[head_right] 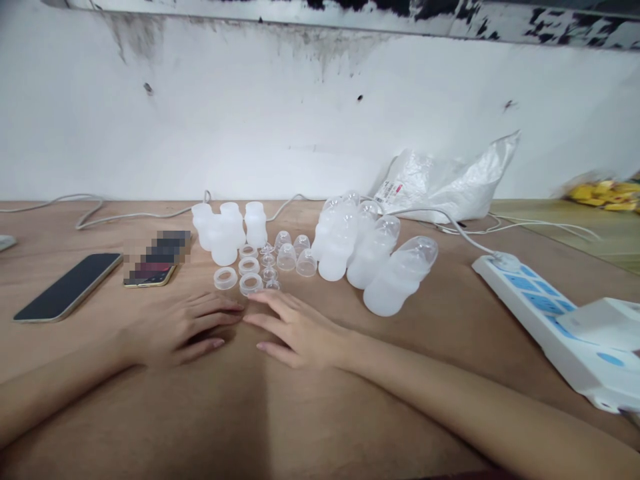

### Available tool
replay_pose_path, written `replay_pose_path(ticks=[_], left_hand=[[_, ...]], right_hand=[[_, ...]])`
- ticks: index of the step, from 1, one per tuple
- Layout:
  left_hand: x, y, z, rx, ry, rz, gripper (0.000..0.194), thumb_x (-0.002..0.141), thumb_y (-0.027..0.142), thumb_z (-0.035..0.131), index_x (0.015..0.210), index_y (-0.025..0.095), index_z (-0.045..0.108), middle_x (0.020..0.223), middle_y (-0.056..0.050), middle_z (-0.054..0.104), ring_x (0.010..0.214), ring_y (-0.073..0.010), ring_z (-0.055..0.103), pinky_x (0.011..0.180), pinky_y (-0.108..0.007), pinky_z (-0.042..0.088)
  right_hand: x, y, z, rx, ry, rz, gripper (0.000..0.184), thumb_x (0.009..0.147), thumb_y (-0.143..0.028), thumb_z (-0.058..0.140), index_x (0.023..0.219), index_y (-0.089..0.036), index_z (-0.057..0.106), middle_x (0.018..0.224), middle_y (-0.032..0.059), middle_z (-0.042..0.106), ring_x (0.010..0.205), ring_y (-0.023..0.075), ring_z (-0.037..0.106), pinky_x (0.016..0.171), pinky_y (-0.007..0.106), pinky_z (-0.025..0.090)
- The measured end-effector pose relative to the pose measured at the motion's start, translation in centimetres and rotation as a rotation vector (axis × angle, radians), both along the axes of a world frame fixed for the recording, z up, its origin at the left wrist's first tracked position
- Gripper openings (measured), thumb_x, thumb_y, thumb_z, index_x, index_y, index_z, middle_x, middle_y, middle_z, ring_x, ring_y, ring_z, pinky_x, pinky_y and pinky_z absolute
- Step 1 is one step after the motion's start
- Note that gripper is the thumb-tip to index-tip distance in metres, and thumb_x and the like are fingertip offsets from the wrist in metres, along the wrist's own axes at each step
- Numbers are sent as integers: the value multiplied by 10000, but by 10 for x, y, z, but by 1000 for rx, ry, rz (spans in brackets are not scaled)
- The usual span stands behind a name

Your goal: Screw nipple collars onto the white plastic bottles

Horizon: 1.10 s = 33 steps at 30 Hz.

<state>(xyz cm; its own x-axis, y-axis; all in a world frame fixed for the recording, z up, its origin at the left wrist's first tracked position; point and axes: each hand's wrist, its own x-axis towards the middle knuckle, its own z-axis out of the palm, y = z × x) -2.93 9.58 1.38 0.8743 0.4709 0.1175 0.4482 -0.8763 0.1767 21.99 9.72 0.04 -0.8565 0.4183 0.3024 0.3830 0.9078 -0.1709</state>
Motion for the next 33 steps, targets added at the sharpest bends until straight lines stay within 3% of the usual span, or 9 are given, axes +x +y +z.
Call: replay_pose_path(ticks=[3, 6, 9, 20, 25, 33], left_hand=[[1, 2, -4, 164, -58, 10, 312, 867, 261, 428, 1160, 169, 478, 1231, -101, 490, 1084, -217, 473, 923, -372, 387], [8, 8, -10, 400, -182, 118, 282, 858, 218, 441, 1125, 149, 500, 1204, -135, 485, 1061, -240, 476, 871, -384, 407], [19, 15, -16, 509, -218, 197, 279, 852, 233, 452, 1111, 144, 506, 1159, -145, 492, 1023, -255, 481, 831, -396, 415], [26, 20, -20, 311, -224, 327, 245, 842, 264, 461, 1063, 181, 524, 1103, -113, 468, 999, -248, 452, 830, -395, 393], [25, 22, -21, 295, -220, 301, 175, 846, 224, 460, 1004, 187, 527, 1101, -92, 490, 1016, -228, 457, 843, -382, 364], [23, 22, -20, 259, -223, 229, 162, 861, 192, 445, 1007, 170, 513, 1125, -78, 550, 1081, -212, 443, 923, -386, 307]], right_hand=[[1, 10, -4, 132, 158, -113, 310, 845, -229, 450, 1138, -134, 493, 1212, 151, 426, 1133, 227, 411, 927, 398, 400], [-1, 24, -7, 239, 309, -257, 266, 830, -196, 467, 1089, -142, 495, 1052, 127, 474, 974, 212, 479, 833, 380, 447], [-4, 33, -7, 250, 377, -354, 244, 827, -211, 474, 1064, -153, 483, 956, 105, 488, 898, 209, 488, 785, 373, 454], [-7, 37, -9, 104, 192, -378, 165, 824, -249, 476, 960, -159, 498, 937, 85, 521, 877, 209, 503, 781, 366, 444], [-6, 37, -8, 75, 186, -337, 78, 847, -193, 427, 885, -166, 489, 902, 75, 516, 862, 193, 490, 779, 349, 438], [-4, 35, -6, -17, 241, -222, 115, 889, -211, 365, 867, -171, 470, 854, 70, 567, 794, 169, 521, 730, 329, 450]])
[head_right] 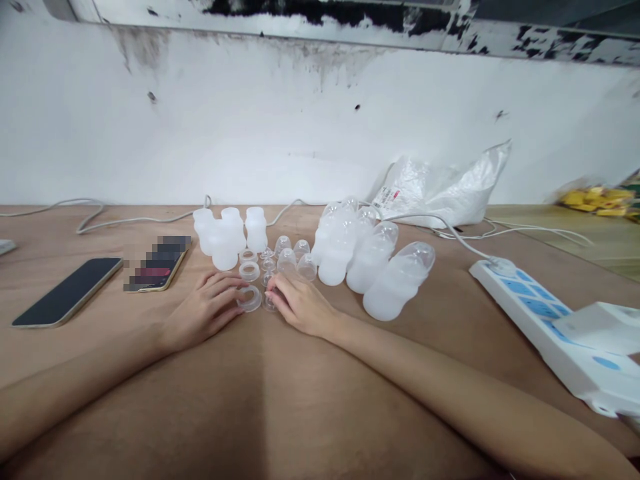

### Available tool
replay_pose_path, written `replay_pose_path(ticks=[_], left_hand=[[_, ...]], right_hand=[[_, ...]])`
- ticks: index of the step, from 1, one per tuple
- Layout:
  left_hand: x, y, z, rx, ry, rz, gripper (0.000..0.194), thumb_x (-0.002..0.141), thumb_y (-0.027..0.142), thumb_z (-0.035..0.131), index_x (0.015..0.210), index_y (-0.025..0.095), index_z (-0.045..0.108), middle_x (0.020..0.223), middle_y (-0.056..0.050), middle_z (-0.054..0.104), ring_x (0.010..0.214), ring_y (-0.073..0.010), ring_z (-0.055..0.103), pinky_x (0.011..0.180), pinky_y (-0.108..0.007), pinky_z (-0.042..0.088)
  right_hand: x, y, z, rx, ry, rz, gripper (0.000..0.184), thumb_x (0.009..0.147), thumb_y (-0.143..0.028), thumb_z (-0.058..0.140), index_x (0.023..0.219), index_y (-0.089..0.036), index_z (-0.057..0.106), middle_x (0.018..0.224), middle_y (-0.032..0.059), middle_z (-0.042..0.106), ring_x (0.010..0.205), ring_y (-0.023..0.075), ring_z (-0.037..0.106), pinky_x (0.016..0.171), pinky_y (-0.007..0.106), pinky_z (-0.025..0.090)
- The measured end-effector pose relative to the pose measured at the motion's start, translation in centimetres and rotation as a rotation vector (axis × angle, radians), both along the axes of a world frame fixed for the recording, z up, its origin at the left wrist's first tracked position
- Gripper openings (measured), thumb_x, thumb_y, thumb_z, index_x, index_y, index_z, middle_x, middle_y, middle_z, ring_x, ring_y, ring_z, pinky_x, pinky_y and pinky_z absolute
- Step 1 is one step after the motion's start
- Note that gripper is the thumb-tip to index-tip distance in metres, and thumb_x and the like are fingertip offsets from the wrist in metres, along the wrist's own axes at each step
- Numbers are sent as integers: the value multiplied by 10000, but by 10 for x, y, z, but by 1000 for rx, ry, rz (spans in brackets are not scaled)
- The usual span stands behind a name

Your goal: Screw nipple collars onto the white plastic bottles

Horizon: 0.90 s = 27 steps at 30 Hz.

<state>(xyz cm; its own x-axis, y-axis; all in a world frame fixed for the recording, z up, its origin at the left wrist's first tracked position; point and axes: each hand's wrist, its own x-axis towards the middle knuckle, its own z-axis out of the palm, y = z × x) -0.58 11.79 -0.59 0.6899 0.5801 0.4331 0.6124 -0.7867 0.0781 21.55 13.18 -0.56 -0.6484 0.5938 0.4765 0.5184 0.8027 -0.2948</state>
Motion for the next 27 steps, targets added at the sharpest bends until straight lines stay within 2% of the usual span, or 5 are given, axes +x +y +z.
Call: replay_pose_path(ticks=[6, 12, 16, 20, 27], left_hand=[[-1, 0, -2, 27, -75, 20, 119, 873, 184, 423, 969, 163, 489, 1193, -106, 517, 1078, -200, 476, 881, -360, 347], [-1, 1, -2, 11, -166, 24, 97, 861, 158, 433, 956, 157, 451, 1177, -123, 535, 1086, -193, 492, 872, -353, 384], [-1, 0, -2, -69, -230, 52, 84, 865, 169, 429, 949, 175, 433, 1218, -116, 505, 1101, -189, 487, 893, -353, 398], [-2, 1, -4, -116, -297, 62, 101, 883, 196, 394, 982, 180, 406, 1265, -128, 461, 1155, -192, 453, 921, -362, 394], [0, 0, -5, -117, -314, 31, 112, 884, 203, 391, 992, 177, 406, 1274, -139, 453, 1158, -195, 460, 933, -355, 396]], right_hand=[[-1, -3, 6, -30, -134, 142, 147, 851, -256, 447, 933, -155, 516, 895, 75, 569, 841, 175, 513, 771, 326, 447], [2, -5, 8, -16, -197, 138, 153, 793, -177, 479, 937, -142, 517, 951, 94, 552, 872, 188, 505, 803, 354, 443], [4, -5, 4, -76, -67, 119, 195, 853, -207, 437, 1039, -158, 473, 1009, 96, 567, 909, 177, 547, 808, 351, 469], [1, -6, 2, -24, 111, 92, 248, 868, -198, 438, 1114, -204, 470, 1140, 85, 544, 1043, 176, 529, 885, 366, 452], [-14, -10, 0, 38, 241, -7, 175, 857, -251, 459, 997, -191, 546, 946, 70, 541, 826, 159, 561, 716, 314, 503]])
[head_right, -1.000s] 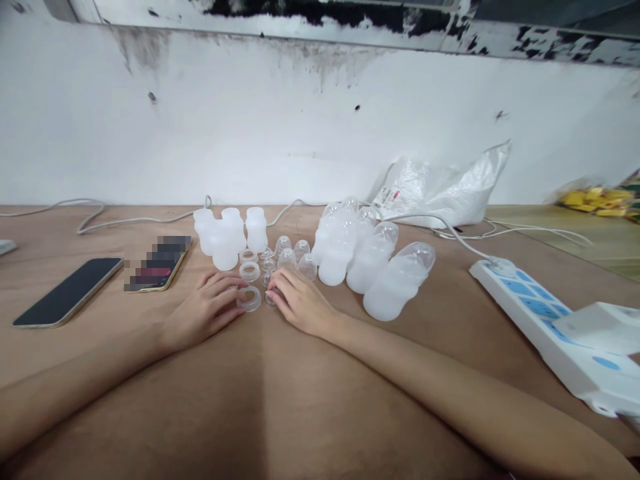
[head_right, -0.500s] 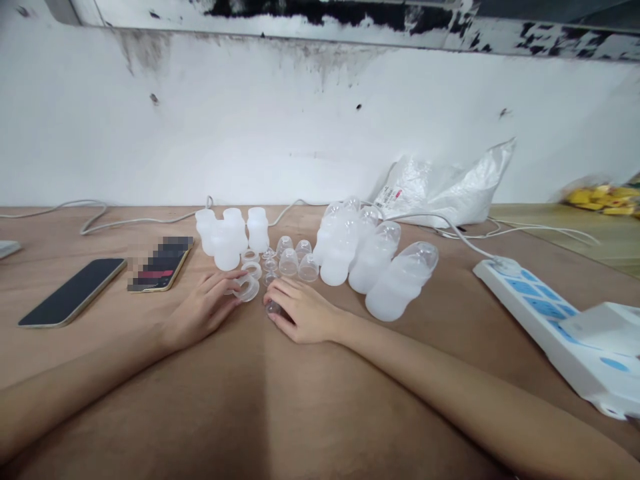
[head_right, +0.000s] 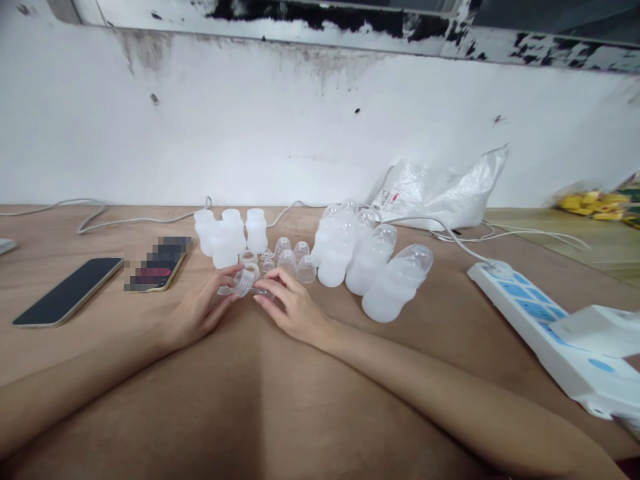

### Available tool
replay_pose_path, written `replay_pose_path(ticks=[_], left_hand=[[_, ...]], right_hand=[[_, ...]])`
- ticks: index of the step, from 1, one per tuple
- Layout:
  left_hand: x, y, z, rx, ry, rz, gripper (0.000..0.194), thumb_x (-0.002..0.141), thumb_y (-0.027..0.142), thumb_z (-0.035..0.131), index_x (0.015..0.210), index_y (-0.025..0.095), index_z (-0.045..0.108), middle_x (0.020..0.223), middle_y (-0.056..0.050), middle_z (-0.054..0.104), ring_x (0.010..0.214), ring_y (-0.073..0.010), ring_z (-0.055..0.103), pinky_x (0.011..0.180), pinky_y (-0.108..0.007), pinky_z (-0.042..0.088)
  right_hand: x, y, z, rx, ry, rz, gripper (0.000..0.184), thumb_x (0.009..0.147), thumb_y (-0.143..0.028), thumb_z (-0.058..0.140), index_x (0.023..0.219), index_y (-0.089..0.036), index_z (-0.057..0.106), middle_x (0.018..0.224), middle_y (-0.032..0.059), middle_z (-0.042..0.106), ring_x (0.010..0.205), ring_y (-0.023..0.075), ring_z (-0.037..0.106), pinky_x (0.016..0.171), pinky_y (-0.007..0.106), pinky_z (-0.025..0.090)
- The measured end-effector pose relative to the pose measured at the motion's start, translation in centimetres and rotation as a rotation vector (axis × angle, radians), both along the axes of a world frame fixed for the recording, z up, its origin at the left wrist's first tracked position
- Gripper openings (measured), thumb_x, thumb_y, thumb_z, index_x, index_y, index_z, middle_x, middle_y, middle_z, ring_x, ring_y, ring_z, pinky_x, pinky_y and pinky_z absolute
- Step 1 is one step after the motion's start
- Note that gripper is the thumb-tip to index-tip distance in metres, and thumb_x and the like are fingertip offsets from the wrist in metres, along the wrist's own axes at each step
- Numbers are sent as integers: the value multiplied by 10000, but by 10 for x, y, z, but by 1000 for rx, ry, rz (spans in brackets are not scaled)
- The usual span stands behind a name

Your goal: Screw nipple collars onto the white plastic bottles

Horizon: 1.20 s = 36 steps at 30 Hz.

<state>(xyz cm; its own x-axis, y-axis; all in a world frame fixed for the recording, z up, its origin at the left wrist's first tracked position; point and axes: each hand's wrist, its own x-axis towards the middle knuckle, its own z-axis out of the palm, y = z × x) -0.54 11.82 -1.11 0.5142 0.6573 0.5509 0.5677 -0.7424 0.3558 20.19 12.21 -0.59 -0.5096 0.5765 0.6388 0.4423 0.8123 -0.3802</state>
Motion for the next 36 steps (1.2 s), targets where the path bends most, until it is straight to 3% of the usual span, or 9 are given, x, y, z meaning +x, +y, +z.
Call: replay_pose_path(ticks=[7, 12, 17, 22, 27, 32, 36], left_hand=[[-1, 4, -2, 8, -94, 24, 112, 883, 211, 386, 983, 166, 401, 1212, -159, 492, 1129, -212, 486, 905, -386, 420], [0, 2, 0, -2, -26, -23, 116, 888, 211, 378, 996, 171, 390, 1232, -158, 471, 1169, -216, 453, 923, -409, 413], [3, -1, 3, -51, 33, -26, 128, 892, 216, 376, 1013, 177, 395, 1233, -146, 479, 1143, -208, 478, 900, -389, 435], [1, 1, 2, -66, -10, -13, 129, 887, 206, 384, 1009, 173, 411, 1218, -142, 492, 1101, -201, 508, 890, -375, 434], [1, 1, 2, -71, -27, -19, 115, 891, 205, 378, 998, 172, 402, 1174, -128, 524, 1088, -190, 515, 878, -347, 439], [1, 0, 3, -83, 13, -79, 157, 885, 205, 391, 1037, 167, 404, 1225, -134, 484, 1132, -194, 481, 915, -347, 412], [1, -1, 3, -105, 47, -115, 161, 885, 209, 384, 1040, 174, 406, 1248, -132, 472, 1117, -205, 495, 899, -357, 421]], right_hand=[[-6, 4, -5, -133, 137, -52, 196, 787, -345, 565, 884, -205, 468, 829, 25, 511, 630, 115, 517, 533, 245, 498], [-5, 5, -2, -161, 212, -33, 157, 770, -308, 597, 860, -207, 516, 848, 37, 517, 697, 129, 519, 458, 205, 467], [-4, 3, -1, -225, 194, 41, 210, 754, -322, 612, 931, -224, 556, 962, 53, 481, 776, 139, 536, 495, 223, 514], [-2, 2, -2, -215, 123, 134, 302, 809, -255, 524, 1109, -227, 521, 1089, 86, 438, 870, 164, 555, 629, 295, 558], [-3, 3, -4, -256, 210, 130, 337, 797, -254, 551, 1129, -244, 499, 1031, 61, 495, 933, 163, 541, 683, 297, 565], [-5, 5, -4, -290, 249, -56, 264, 710, -336, 652, 907, -217, 523, 834, 22, 598, 740, 155, 609, 502, 236, 516], [-8, 3, -4, -325, 270, -25, 253, 695, -317, 672, 853, -210, 507, 815, 8, 581, 609, 113, 580, 445, 211, 467]])
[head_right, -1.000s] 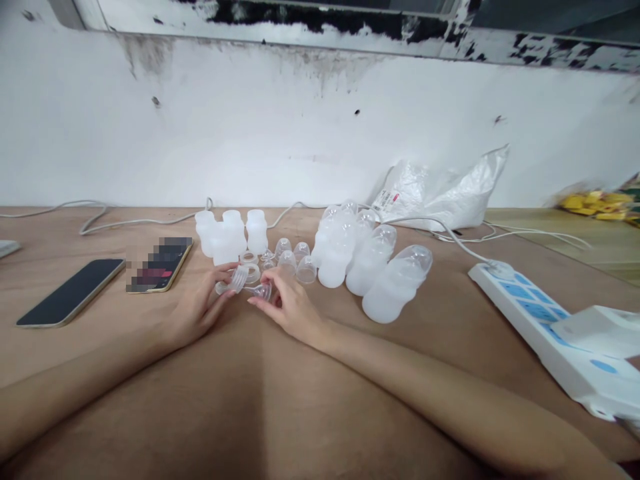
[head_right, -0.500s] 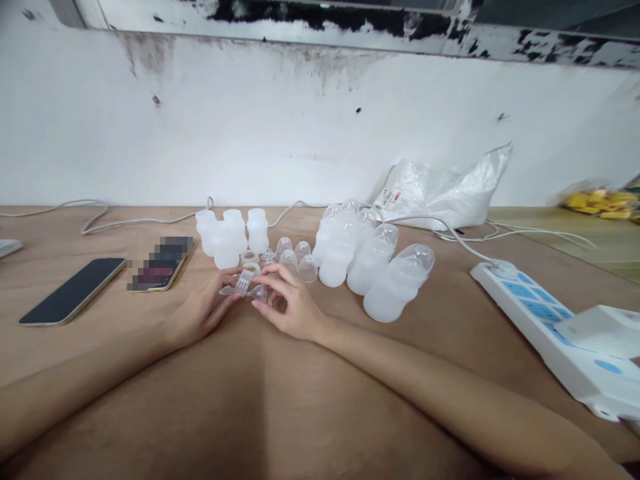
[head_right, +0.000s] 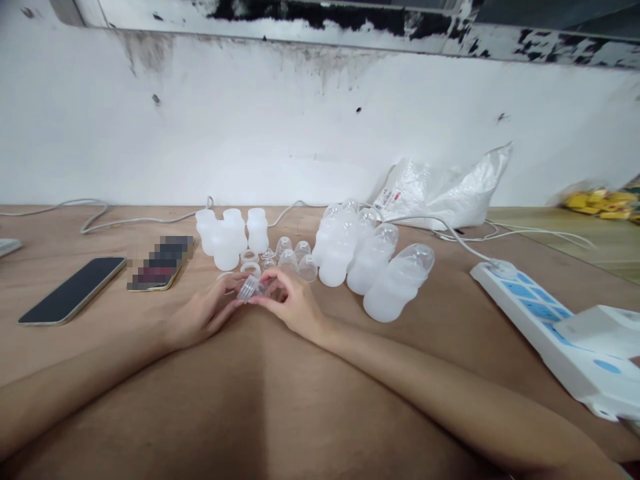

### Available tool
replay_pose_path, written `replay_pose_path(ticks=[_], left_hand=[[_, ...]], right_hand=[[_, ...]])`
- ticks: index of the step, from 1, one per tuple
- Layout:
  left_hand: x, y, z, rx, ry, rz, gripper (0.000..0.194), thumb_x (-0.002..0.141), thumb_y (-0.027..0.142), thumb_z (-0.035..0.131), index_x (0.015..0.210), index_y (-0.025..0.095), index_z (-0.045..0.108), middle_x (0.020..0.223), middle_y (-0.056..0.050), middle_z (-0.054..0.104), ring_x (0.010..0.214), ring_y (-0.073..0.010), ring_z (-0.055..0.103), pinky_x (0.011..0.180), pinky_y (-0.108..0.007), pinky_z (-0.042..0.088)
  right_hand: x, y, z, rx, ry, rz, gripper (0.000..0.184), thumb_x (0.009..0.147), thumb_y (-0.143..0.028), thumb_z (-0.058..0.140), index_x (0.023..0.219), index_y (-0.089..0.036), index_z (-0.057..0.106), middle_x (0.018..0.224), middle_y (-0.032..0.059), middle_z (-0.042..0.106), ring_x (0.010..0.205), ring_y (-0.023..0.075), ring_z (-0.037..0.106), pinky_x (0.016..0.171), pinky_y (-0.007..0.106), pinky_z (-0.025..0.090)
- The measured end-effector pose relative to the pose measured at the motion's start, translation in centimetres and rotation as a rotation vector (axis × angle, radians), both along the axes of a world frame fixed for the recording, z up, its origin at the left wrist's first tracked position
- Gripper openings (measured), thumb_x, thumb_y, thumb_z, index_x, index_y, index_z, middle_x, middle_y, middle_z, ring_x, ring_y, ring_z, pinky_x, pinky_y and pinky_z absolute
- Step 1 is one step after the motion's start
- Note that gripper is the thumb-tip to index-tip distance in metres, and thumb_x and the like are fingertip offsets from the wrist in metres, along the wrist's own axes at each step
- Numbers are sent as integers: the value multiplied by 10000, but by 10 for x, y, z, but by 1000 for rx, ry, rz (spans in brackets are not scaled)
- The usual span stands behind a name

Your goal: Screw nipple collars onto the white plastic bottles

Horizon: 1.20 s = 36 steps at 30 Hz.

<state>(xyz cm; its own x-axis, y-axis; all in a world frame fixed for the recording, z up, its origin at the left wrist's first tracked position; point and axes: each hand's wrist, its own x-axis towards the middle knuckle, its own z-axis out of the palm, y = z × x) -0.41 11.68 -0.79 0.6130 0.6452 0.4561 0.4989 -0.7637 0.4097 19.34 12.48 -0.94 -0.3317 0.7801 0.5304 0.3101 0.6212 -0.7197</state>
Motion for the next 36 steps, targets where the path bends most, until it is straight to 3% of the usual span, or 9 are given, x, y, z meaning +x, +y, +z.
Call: replay_pose_path(ticks=[3, 6, 10, 15, 20, 25, 30, 36], left_hand=[[0, -2, 2, -48, 7, 31, 224, 891, 225, 375, 1109, 175, 381, 1172, -117, 538, 1026, -203, 558, 837, -345, 453], [0, -4, 4, -102, -29, 59, 266, 892, 237, 385, 1151, 178, 355, 1063, -80, 600, 958, -183, 589, 796, -311, 466], [-2, -4, 4, -134, -76, 46, 225, 889, 226, 397, 1109, 184, 377, 1040, -57, 602, 950, -156, 583, 805, -275, 455], [-2, -3, 6, -85, -54, 13, 302, 842, 270, 496, 1118, 190, 402, 1092, -60, 568, 993, -168, 550, 852, -291, 436], [0, -1, 4, -63, -40, 47, 443, 818, 295, 541, 1203, 183, 352, 1050, -59, 583, 913, -158, 570, 810, -294, 463], [1, 2, 0, 29, -89, 20, 215, 848, 210, 473, 1054, 168, 430, 1209, -108, 484, 958, -152, 547, 796, -276, 473], [-1, 1, 1, 63, -118, 8, 193, 839, 149, 464, 1031, 165, 448, 1153, -102, 485, 1015, -154, 517, 810, -254, 463], [-2, 0, 4, 94, -74, 26, 152, 847, 120, 421, 983, 153, 480, 1009, -82, 535, 915, -143, 537, 787, -251, 441]], right_hand=[[-3, -4, -1, -27, 79, 42, 267, 681, -301, 685, 854, -215, 501, 885, 17, 519, 695, 119, 575, 466, 203, 487], [-5, -7, -1, -40, 128, 141, 242, 692, -277, 677, 874, -223, 526, 962, 29, 463, 828, 139, 558, 585, 239, 549], [-4, -6, -2, -49, 145, 226, 142, 790, -238, 567, 932, -238, 574, 998, 39, 461, 881, 143, 550, 684, 280, 562], [-2, -3, -5, -68, 123, 38, 94, 812, -234, 539, 854, -223, 622, 830, 13, 605, 706, 128, 594, 557, 247, 522], [-3, -5, -2, 64, -28, -113, 20, 755, -215, 617, 742, -203, 627, 722, -9, 655, 617, 122, 569, 551, 251, 442], [-4, -6, 3, 135, -57, -57, 127, 744, -252, 627, 667, -182, 554, 758, 19, 567, 674, 133, 536, 551, 250, 439], [-6, -4, 4, 92, -54, -19, 215, 728, -270, 641, 906, -210, 536, 936, 49, 557, 818, 164, 554, 614, 277, 487], [-6, -4, 1, 16, -90, 25, 319, 746, -272, 617, 1031, -225, 482, 817, 8, 579, 654, 125, 559, 599, 273, 488]])
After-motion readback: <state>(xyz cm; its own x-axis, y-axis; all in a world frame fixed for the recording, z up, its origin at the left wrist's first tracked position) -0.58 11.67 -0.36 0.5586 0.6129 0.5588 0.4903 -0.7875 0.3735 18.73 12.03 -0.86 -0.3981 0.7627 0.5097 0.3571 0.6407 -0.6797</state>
